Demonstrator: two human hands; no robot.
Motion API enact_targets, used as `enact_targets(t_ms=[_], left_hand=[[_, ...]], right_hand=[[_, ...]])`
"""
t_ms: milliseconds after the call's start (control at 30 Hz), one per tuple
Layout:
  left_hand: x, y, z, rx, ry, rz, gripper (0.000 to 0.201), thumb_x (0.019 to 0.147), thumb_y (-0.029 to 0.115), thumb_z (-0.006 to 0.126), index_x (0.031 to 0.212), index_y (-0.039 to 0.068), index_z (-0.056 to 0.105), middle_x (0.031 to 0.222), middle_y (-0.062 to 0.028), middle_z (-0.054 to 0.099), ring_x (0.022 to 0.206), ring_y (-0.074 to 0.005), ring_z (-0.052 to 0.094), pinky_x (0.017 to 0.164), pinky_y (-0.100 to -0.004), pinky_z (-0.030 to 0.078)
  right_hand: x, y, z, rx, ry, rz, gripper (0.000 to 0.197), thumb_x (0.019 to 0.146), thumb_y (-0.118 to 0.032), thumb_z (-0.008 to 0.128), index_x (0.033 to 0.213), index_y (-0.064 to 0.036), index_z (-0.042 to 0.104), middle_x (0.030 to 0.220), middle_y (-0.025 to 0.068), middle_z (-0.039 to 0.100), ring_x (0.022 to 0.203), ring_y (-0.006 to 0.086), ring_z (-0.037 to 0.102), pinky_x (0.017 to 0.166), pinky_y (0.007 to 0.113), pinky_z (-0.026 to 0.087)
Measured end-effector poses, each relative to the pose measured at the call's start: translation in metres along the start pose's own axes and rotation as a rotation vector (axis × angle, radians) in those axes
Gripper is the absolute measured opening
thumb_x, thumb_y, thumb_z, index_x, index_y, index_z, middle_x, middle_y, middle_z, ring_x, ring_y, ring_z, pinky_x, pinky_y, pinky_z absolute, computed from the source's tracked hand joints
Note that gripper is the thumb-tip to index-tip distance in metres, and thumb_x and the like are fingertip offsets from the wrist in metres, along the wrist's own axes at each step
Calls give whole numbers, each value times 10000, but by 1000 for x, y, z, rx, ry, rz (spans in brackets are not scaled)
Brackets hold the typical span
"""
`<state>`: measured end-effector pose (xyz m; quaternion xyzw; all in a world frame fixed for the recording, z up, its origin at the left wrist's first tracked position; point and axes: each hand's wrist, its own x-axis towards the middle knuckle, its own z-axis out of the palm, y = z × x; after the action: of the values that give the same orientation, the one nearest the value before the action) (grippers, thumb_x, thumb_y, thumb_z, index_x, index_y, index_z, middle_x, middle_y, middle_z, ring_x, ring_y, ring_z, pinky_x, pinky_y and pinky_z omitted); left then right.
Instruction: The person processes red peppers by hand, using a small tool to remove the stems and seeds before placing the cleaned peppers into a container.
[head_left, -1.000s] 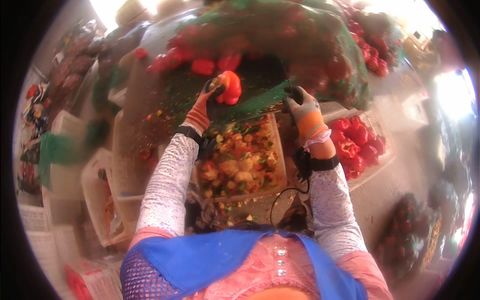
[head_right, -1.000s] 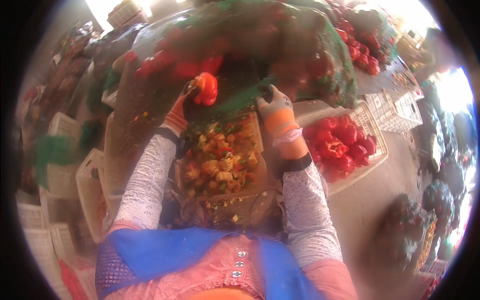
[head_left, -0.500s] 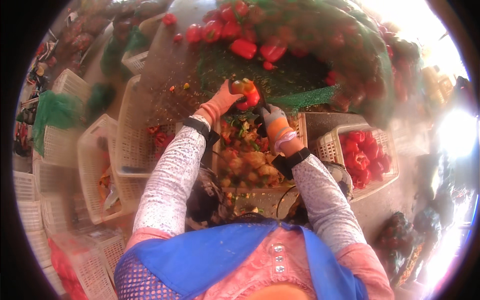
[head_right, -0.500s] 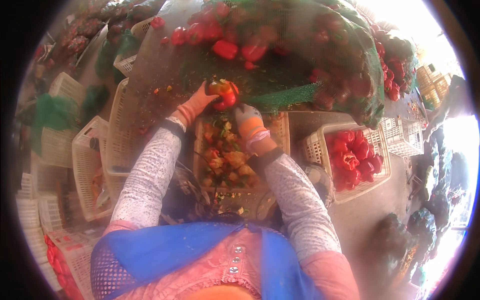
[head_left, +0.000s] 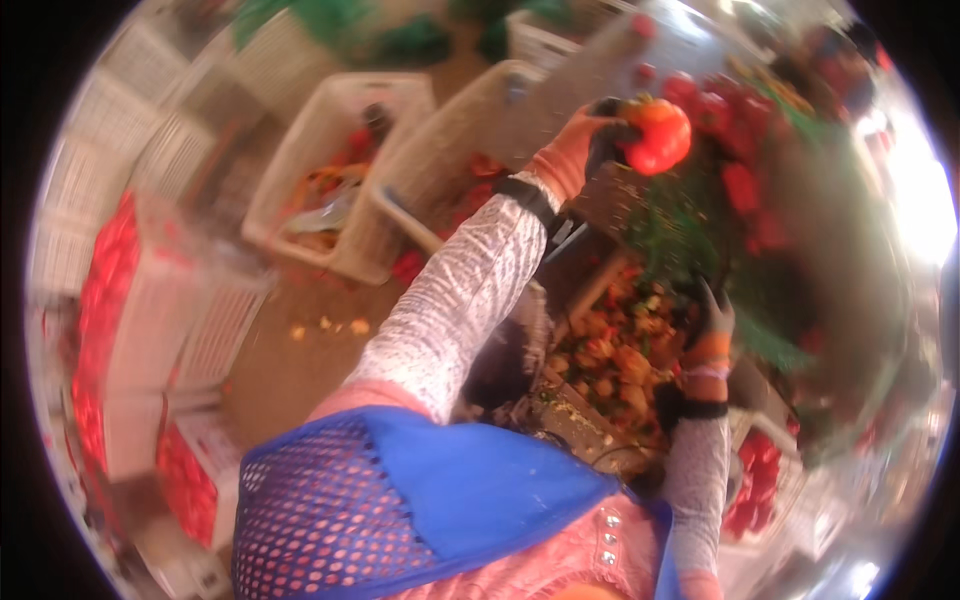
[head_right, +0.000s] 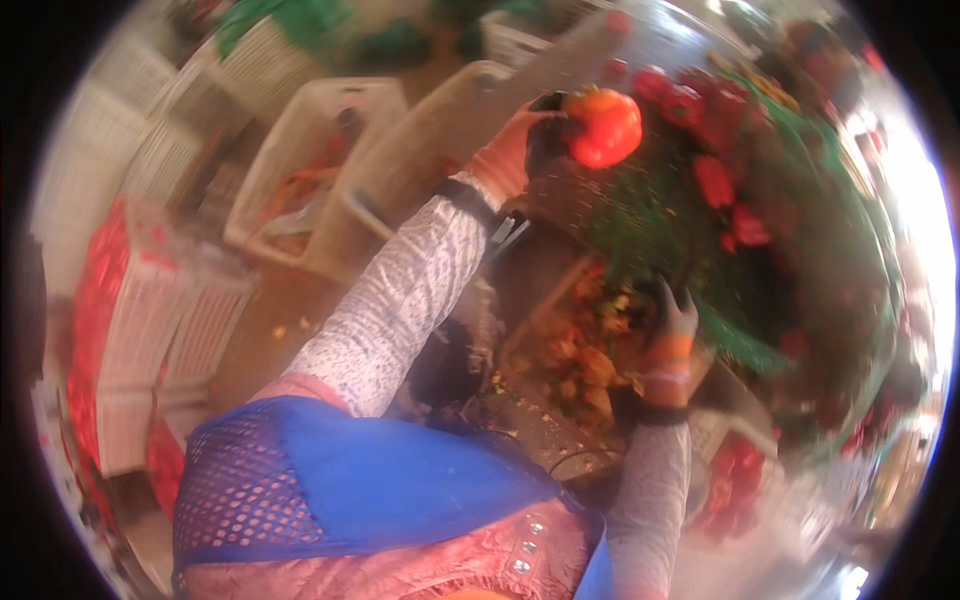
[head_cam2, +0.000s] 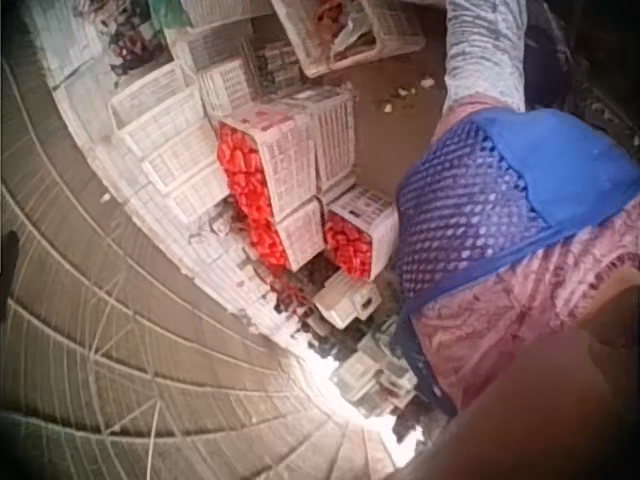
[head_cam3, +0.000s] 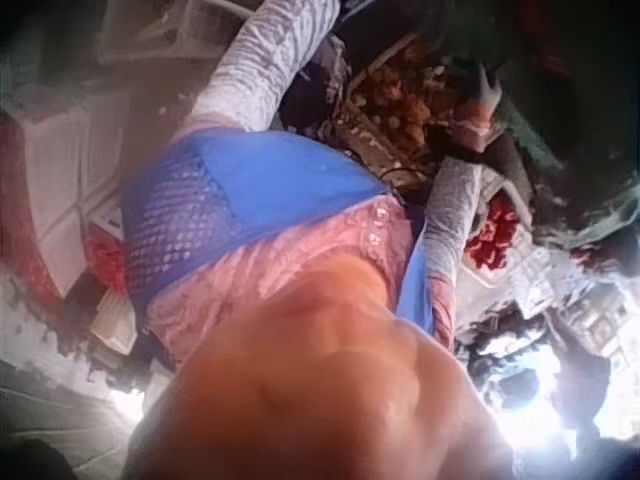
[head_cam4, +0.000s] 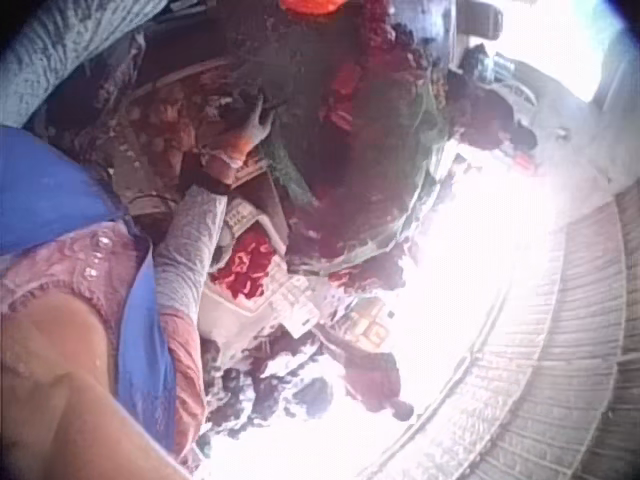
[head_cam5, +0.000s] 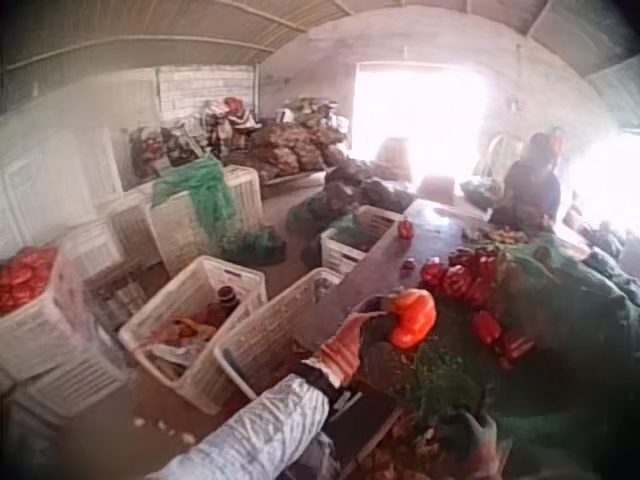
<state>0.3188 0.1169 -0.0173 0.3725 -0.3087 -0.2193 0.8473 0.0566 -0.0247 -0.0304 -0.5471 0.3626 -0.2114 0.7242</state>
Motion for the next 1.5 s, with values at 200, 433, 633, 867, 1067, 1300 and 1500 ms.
enact_targets(t_ms=[200,433,633,867,1067,1300,1500], left_hand=[[-34,58,-201,-274,355,46,274,955,309,544,1041,83,673,913,-48,675,850,-134,630,811,-295,516],[-81,146,-427,-208,440,22,332,965,399,510,1104,124,633,1061,-33,643,964,-194,605,947,-356,471],[5,67,-255,200,466,-171,364,997,344,468,1151,43,605,1059,-124,660,1004,-276,632,895,-426,528],[109,-51,38,732,-237,-21,303,885,196,658,1116,1,666,1025,-77,705,936,-180,669,839,-303,526],[170,-207,132,1555,-617,252,534,795,221,713,1282,57,565,1268,-167,575,1171,-352,549,1006,-431,446],[165,-229,125,1665,-589,272,760,663,181,808,1348,79,495,1382,-166,486,1250,-400,485,1041,-448,434],[79,-183,110,777,-402,-236,913,603,144,896,1386,42,438,1291,-148,564,1178,-276,560,992,-370,468]], right_hand=[[-4,27,-7,-137,-99,-1,293,925,-198,613,1157,-21,631,894,115,695,545,172,590,471,289,468],[-20,21,-11,-61,-74,226,348,939,-225,586,1222,-23,585,937,155,681,587,202,606,500,323,500],[-7,5,-53,-115,-2,162,272,946,-204,603,1160,-36,605,915,135,693,707,214,678,512,289,513],[23,0,-99,-268,-23,-360,252,869,-91,649,1095,6,594,917,132,678,777,238,681,625,325,548],[-14,-50,-94,-469,190,-282,387,887,-140,593,1256,-30,556,971,161,688,821,234,678,687,323,544],[-25,-62,-80,-338,190,-236,431,889,-154,576,1302,-32,563,1111,195,676,978,281,662,852,368,514],[-11,-34,-84,-303,356,-276,393,910,-213,575,1254,-24,590,971,185,690,764,253,663,683,363,527]])
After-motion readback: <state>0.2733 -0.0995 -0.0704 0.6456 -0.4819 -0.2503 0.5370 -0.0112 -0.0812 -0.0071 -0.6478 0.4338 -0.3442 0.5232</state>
